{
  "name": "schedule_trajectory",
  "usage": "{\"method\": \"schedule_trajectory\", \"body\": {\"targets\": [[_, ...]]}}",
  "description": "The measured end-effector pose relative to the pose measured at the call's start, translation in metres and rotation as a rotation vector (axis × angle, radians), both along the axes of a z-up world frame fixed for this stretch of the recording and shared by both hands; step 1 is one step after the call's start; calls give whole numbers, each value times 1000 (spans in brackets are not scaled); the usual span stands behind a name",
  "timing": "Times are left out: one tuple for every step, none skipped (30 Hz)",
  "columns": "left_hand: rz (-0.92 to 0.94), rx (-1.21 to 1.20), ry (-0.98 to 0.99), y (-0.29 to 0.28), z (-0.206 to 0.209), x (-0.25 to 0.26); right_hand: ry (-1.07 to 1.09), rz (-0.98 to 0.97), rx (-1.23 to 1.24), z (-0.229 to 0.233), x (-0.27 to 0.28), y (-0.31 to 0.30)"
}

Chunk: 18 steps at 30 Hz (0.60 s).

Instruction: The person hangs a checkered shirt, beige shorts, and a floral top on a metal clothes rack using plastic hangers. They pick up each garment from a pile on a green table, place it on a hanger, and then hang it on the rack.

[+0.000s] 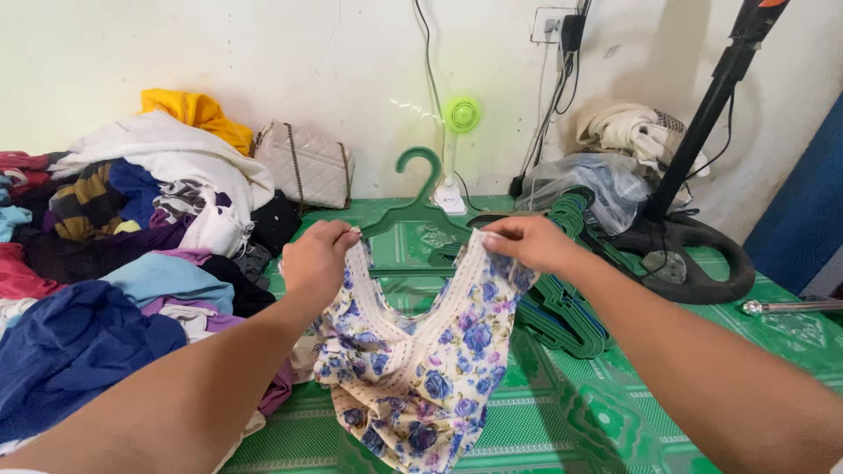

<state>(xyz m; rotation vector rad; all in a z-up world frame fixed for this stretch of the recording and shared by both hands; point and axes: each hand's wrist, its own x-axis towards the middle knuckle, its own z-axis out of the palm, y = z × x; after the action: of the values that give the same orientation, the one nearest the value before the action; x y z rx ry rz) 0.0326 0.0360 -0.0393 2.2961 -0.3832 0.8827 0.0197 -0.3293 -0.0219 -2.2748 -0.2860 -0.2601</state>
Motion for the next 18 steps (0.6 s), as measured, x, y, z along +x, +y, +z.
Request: {"method": "schedule_trajectory", "body": {"targets": [[6,28,-9,-2,4,0,-21,57,-1,0,-2,1],[12,56,-18,-5,6,0,-39,60,-14,-1,-4,4],[18,84,-23,-9,7,-2,-55,63,-26,-4,-6,9],[2,92,-34,-12,7,-4,-70,66,-38,-7,-9,13],[-14,100,-46,-16,7,-6,-34,44,-78,-8,-10,16],[-30,109,-59,-19,6,-9,3,23,-118,-10,-10,19],[-33,114,-53,-21,4,-11,38,2,-159,-11,-11,21],[-37,119,-47,-22,2,-14,11,-34,-182,-13,-13,21],[-39,124,-42,-24,1,-16,-18,-68,-206,-15,-15,21],[-28,114,-34,-25,1,-17,-46,-102,-229,-17,-17,20],[-19,105,-26,-26,1,-18,-48,-41,-147,-18,-18,19],[-9,95,-18,-27,2,-19,-49,21,-65,-19,-19,18],[0,87,-38,-27,3,-21,-48,84,16,-20,-20,18],[9,79,-59,-26,4,-22,-41,119,39,-21,-23,17],[20,71,-81,-27,6,-25,-35,157,62,-21,-25,15],[26,68,-96,-30,7,-28,-29,194,85,-20,-29,14],[35,65,-110,-32,8,-33,-47,141,55,-17,-33,14],[45,61,-125,-33,9,-39,-66,89,25,-15,-38,16]]}}
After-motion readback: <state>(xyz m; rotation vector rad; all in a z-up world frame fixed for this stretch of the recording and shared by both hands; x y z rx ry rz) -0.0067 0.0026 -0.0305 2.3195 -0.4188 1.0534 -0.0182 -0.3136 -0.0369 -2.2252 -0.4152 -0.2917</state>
